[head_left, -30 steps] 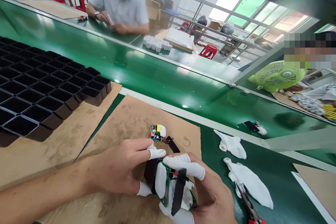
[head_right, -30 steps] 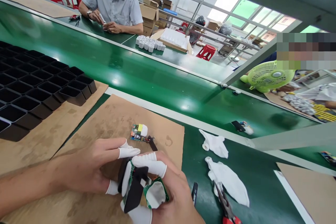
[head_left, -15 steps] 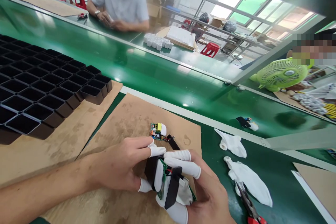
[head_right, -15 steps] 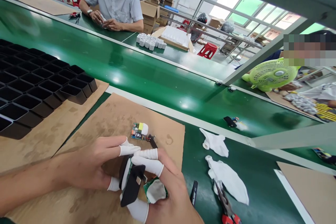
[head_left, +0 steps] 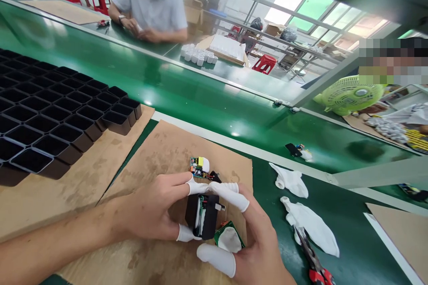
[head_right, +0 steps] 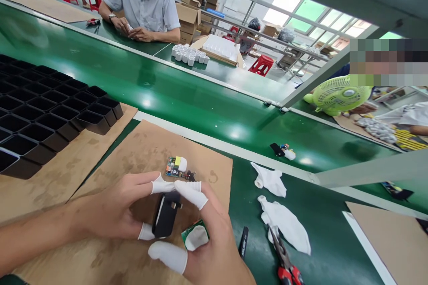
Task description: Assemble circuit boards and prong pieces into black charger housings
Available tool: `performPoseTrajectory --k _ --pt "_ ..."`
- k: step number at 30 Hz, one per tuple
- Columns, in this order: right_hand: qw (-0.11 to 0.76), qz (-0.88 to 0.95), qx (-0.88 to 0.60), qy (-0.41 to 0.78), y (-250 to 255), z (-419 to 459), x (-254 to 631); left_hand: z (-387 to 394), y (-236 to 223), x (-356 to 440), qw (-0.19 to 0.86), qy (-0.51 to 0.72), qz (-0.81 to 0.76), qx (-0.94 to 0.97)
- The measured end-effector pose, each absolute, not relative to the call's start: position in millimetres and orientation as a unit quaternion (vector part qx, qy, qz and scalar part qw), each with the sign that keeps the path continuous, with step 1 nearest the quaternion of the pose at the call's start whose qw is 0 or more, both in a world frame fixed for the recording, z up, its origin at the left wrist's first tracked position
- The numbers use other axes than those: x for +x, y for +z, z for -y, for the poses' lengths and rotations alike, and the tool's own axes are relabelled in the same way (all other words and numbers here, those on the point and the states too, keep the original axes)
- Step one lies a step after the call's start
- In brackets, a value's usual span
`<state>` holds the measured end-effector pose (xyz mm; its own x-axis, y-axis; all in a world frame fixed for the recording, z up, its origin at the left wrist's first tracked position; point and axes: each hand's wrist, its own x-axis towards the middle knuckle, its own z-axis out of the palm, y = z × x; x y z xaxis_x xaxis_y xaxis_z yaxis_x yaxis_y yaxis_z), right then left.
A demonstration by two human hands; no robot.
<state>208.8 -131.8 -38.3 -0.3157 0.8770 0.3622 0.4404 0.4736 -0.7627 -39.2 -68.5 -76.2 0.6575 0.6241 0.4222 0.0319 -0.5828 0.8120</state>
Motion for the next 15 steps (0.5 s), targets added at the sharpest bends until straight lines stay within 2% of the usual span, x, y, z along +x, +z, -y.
performPoseTrajectory --k 11,15 --pt "0.42 0.729 -0.463 0.278 -46.6 147.5 209.3 68.2 -78.4 -36.4 0.404 0.399 -0.167 0.806" --pt "0.412 0.711 -0.45 0.35 -35.0 141.1 203.8 70.6 -79.2 -38.1 0.388 0.389 -0.195 0.813"
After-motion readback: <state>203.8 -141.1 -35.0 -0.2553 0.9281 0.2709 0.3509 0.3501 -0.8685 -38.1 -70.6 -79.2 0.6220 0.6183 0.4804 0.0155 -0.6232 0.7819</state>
